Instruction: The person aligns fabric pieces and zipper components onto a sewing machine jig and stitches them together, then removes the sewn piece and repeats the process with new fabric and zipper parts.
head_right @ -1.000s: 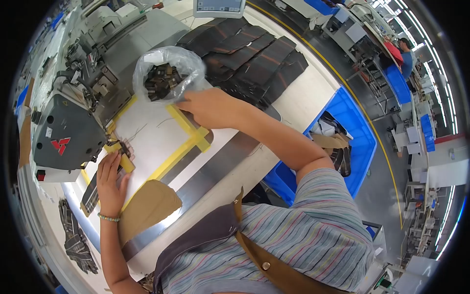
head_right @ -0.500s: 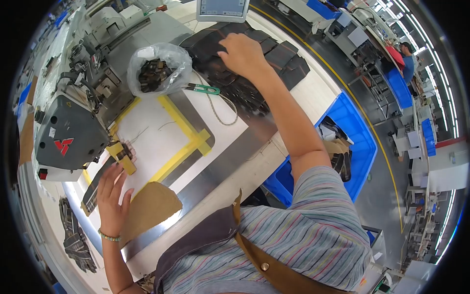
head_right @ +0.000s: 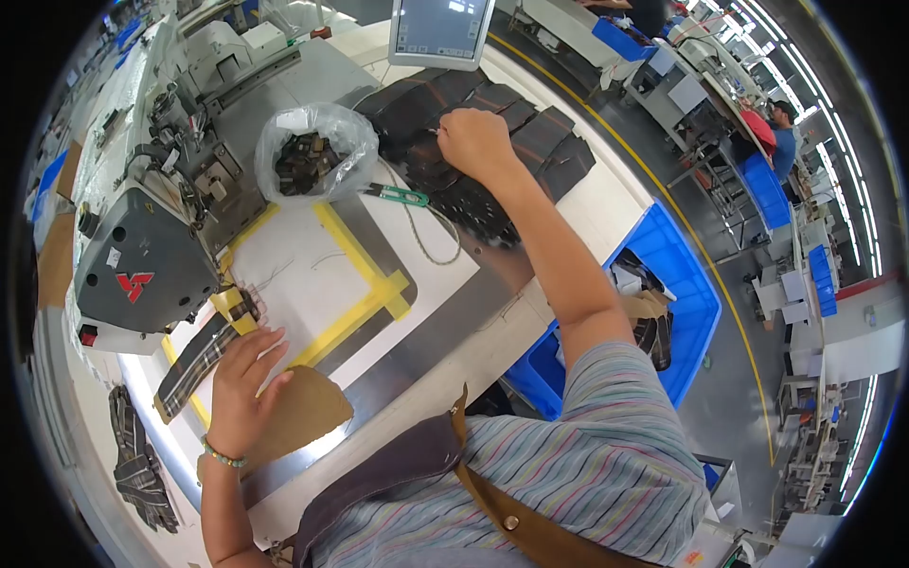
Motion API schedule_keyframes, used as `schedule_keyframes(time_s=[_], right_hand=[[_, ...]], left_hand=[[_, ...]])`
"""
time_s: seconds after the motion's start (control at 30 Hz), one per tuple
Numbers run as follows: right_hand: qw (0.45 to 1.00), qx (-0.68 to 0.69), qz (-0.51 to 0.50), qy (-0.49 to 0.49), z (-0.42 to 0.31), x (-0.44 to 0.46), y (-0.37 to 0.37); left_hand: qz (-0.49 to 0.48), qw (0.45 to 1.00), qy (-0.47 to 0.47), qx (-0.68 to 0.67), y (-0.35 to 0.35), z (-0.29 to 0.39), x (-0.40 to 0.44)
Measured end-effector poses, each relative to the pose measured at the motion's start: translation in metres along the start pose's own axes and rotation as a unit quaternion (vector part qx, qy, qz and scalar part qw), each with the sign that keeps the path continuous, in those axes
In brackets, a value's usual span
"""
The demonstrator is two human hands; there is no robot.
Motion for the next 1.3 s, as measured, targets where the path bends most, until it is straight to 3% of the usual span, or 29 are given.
schedule_keyframes(time_s=[0.13,0.3,0.43,0.5,0.57,0.63,0.7,0.77,0.87,0.97,1.03,1.07,1.13,1.17,1.3], right_hand=[[0.995,0.028,0.093,-0.019,-0.005,0.002,0.018],[0.977,0.062,0.191,0.066,-0.085,-0.024,0.062],[0.943,0.070,0.124,0.301,-0.177,-0.073,0.047],[0.914,0.135,0.040,0.380,-0.208,-0.099,0.027],[0.892,0.216,-0.011,0.397,-0.224,-0.116,0.013],[0.869,0.305,-0.039,0.386,-0.237,-0.119,0.003],[0.849,0.401,-0.045,0.341,-0.234,-0.103,-0.003],[0.845,0.379,-0.028,0.376,-0.234,-0.082,0.002],[0.763,0.457,-0.253,0.381,-0.228,-0.072,-0.027],[0.741,0.481,-0.372,0.286,-0.237,-0.060,-0.036],[0.767,0.468,-0.314,0.307,-0.240,-0.048,-0.047],[0.785,0.447,-0.293,0.311,-0.241,-0.039,-0.053],[0.806,0.419,-0.282,0.309,-0.244,-0.022,-0.062],[0.806,0.411,-0.286,0.315,-0.246,-0.015,-0.068],[0.826,0.362,-0.314,0.297,-0.257,-0.003,-0.083]], left_hand=[[0.007,0.999,0.019,-0.041,0.002,0.001,-0.001],[-0.014,0.973,0.119,-0.195,0.003,-0.005,0.002],[-0.025,0.845,0.247,-0.474,-0.031,-0.009,0.010],[-0.036,0.768,0.283,-0.573,-0.043,-0.008,0.020],[-0.036,0.706,0.303,-0.640,-0.056,-0.007,0.019],[-0.081,0.789,0.347,-0.500,-0.062,-0.017,0.008],[0.009,0.787,0.316,-0.530,-0.056,-0.008,0.006],[-0.046,0.821,0.306,-0.480,-0.064,-0.019,-0.008],[-0.043,0.830,0.292,-0.473,-0.053,-0.015,-0.014],[-0.039,0.840,0.323,-0.433,-0.051,-0.026,-0.022],[0.003,0.865,0.347,-0.362,-0.031,-0.030,-0.020],[0.021,0.906,0.340,-0.251,-0.016,-0.031,-0.017],[0.096,0.973,0.206,-0.030,-0.005,-0.041,-0.014],[0.131,0.979,0.131,0.083,-0.001,-0.044,-0.016],[0.080,0.983,0.045,0.162,-0.010,-0.047,-0.009]])
Point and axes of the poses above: each hand's wrist, its own x-axis towards the middle knuckle, its own y-axis out of the back of the hand, z = x × y, the point moved 4 cm from there along x, towards the middle knuckle, and after that the axes turned 12 degrees about x, right-handed, at the moved point
